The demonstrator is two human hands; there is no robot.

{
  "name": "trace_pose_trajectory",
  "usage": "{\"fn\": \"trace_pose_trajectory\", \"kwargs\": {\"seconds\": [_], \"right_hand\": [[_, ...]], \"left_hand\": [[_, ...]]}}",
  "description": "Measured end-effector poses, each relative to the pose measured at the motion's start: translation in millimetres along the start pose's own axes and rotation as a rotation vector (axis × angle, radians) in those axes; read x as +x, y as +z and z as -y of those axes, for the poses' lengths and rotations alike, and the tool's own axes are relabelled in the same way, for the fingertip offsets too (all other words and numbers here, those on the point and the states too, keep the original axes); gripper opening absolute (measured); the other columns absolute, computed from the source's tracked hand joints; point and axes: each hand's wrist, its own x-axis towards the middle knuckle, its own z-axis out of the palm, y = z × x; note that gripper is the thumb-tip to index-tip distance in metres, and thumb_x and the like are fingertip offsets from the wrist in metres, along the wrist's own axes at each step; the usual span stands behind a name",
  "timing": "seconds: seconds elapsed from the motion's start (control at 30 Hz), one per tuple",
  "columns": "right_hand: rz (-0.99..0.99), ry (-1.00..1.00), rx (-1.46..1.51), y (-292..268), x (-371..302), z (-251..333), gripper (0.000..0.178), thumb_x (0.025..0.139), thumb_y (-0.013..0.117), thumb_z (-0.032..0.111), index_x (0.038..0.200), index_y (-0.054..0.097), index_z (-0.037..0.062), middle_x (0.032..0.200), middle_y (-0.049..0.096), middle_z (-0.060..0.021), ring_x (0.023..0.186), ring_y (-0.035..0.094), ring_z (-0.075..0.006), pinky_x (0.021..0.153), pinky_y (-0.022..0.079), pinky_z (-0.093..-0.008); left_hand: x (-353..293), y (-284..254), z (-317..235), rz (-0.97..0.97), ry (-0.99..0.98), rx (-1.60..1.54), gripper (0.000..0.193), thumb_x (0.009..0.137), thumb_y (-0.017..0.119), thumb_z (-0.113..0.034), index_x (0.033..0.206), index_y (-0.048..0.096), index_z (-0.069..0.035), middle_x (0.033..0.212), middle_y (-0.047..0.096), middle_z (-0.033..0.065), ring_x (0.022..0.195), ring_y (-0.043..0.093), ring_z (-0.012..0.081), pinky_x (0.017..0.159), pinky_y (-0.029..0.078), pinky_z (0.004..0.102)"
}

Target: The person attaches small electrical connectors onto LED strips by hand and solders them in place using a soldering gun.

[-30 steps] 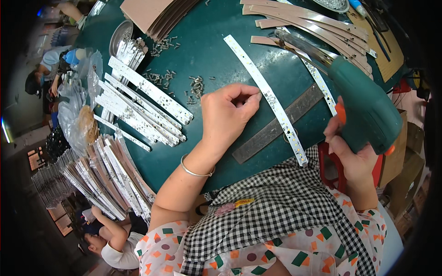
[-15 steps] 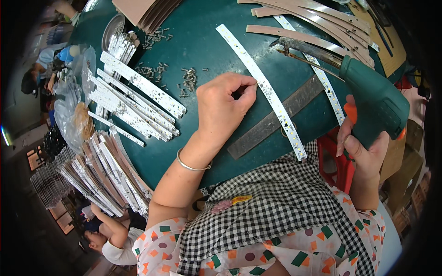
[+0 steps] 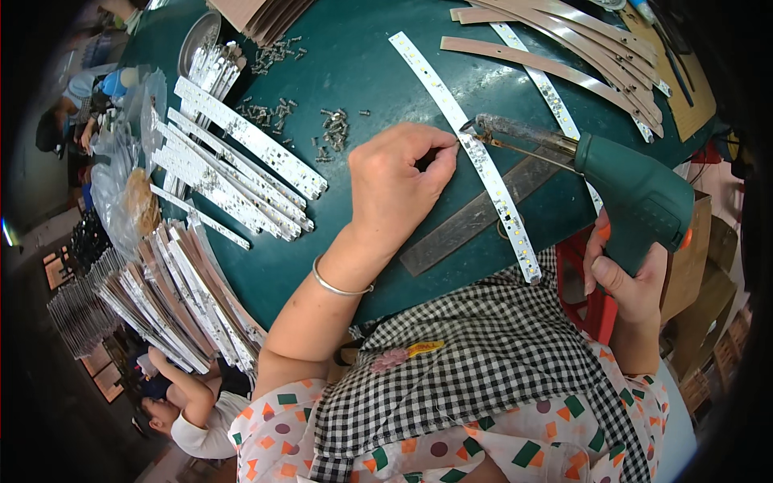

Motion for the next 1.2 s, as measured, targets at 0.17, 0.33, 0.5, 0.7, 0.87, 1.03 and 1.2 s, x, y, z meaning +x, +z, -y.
{"fn": "trace_pose_trajectory", "kwargs": {"seconds": [0.17, 0.33, 0.5, 0.7, 0.87, 1.03, 1.2], "right_hand": [[-0.09, -0.026, -0.052, 12, 6, 4, 0.059, 0.08, 0.074, 0.012, 0.124, 0.042, -0.0107, 0.114, 0.052, -0.018, 0.058, 0.057, -0.0152, 0.041, 0.049, -0.0251], [-0.078, 0.01, -0.038, 13, 6, 10, 0.054, 0.08, 0.073, 0.007, 0.123, 0.044, -0.0104, 0.108, 0.054, -0.0172, 0.06, 0.057, -0.0155, 0.045, 0.05, -0.0252], [-0.048, 0.001, -0.011, 4, 3, 2, 0.052, 0.079, 0.072, 0.002, 0.123, 0.047, -0.0103, 0.108, 0.056, -0.0177, 0.063, 0.058, -0.0162, 0.047, 0.051, -0.0253], [-0.046, -0.019, 0.032, 11, 9, 12, 0.052, 0.079, 0.072, 0.001, 0.123, 0.046, -0.0107, 0.113, 0.054, -0.0188, 0.067, 0.059, -0.0169, 0.046, 0.052, -0.0258], [-0.066, 0.02, -0.022, 3, 2, 5, 0.054, 0.077, 0.073, 0.0, 0.123, 0.046, -0.0103, 0.112, 0.054, -0.0178, 0.068, 0.059, -0.0169, 0.047, 0.052, -0.0263], [-0.07, 0.008, 0.02, -3, 1, 4, 0.058, 0.077, 0.073, 0.002, 0.125, 0.044, -0.0106, 0.108, 0.055, -0.0173, 0.063, 0.058, -0.0162, 0.045, 0.05, -0.0259], [-0.121, -0.104, 0.055, -1, 14, 13, 0.067, 0.077, 0.076, 0.011, 0.13, 0.041, -0.011, 0.1, 0.056, -0.0155, 0.056, 0.057, -0.0157, 0.041, 0.046, -0.0247]], "left_hand": [[0, 1, 2, -0.02, 0.024, 0.005, 0.01, 0.072, 0.075, 0.0, 0.081, 0.073, -0.002, 0.074, 0.07, 0.0064, 0.063, 0.066, 0.012, 0.056, 0.051, 0.0229], [0, 1, 4, -0.021, 0.022, 0.004, 0.01, 0.072, 0.074, 0.001, 0.081, 0.073, -0.003, 0.073, 0.07, 0.0055, 0.062, 0.066, 0.0108, 0.055, 0.051, 0.022], [0, 2, 4, -0.017, 0.023, 0.002, 0.01, 0.072, 0.074, 0.001, 0.081, 0.073, -0.003, 0.074, 0.07, 0.005, 0.062, 0.065, 0.0099, 0.055, 0.051, 0.0215], [-1, 2, 4, -0.021, 0.02, -0.012, 0.01, 0.072, 0.074, 0.002, 0.081, 0.073, -0.002, 0.074, 0.07, 0.0052, 0.061, 0.065, 0.0099, 0.054, 0.051, 0.0216], [-1, 2, 4, -0.023, 0.03, 0.004, 0.01, 0.072, 0.074, 0.001, 0.081, 0.073, -0.003, 0.073, 0.07, 0.005, 0.061, 0.065, 0.0102, 0.054, 0.05, 0.0217], [-1, 2, 5, -0.03, 0.038, -0.003, 0.01, 0.072, 0.074, 0.001, 0.081, 0.073, -0.003, 0.073, 0.07, 0.0049, 0.061, 0.065, 0.0103, 0.054, 0.05, 0.0219], [0, 4, 5, -0.032, 0.045, -0.015, 0.009, 0.072, 0.074, 0.0, 0.081, 0.073, -0.003, 0.074, 0.07, 0.005, 0.062, 0.065, 0.0105, 0.054, 0.05, 0.0217]]}}
